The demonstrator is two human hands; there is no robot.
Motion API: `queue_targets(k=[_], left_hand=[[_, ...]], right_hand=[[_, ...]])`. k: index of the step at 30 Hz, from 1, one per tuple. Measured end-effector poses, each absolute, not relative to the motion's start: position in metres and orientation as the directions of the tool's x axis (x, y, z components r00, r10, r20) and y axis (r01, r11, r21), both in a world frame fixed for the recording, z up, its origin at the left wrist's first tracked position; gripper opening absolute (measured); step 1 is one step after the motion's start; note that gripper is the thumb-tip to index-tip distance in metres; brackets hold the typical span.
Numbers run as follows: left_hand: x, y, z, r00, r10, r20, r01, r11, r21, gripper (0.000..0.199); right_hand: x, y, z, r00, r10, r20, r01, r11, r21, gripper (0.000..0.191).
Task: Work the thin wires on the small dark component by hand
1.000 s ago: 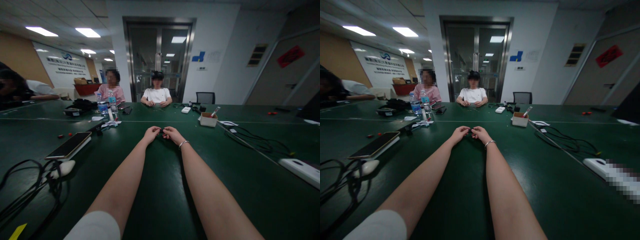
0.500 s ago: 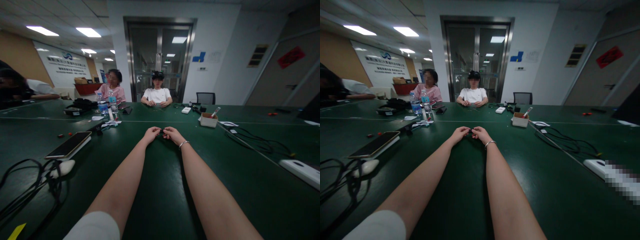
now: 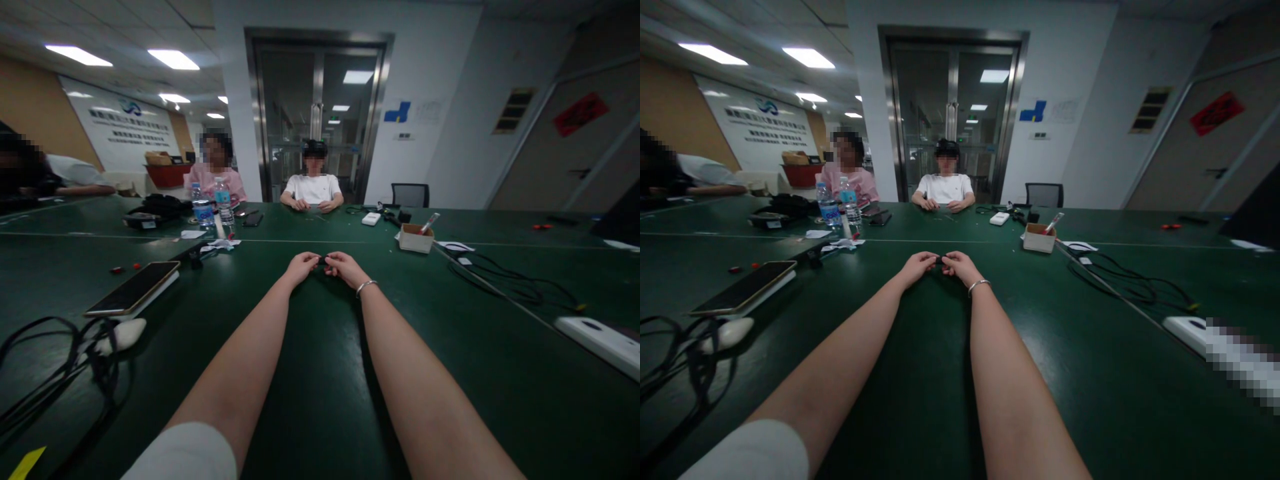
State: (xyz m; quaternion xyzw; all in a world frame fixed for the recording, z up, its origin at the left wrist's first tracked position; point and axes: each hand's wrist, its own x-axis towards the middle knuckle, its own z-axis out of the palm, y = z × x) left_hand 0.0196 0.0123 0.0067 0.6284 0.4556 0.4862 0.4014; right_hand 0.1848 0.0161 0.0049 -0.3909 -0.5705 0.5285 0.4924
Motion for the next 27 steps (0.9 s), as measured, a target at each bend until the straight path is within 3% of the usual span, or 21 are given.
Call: queue_targets(k=[27], left_hand=[[0.0227, 0.0087, 0.0101, 0.065, 0.974, 0.216, 0.143, -0.223, 0.964, 0.018]], right_hand=[[0.1838, 0.0146, 0.0078, -0.209, 0.971, 0.116, -0.089, 0.1, -0.991, 0.009]])
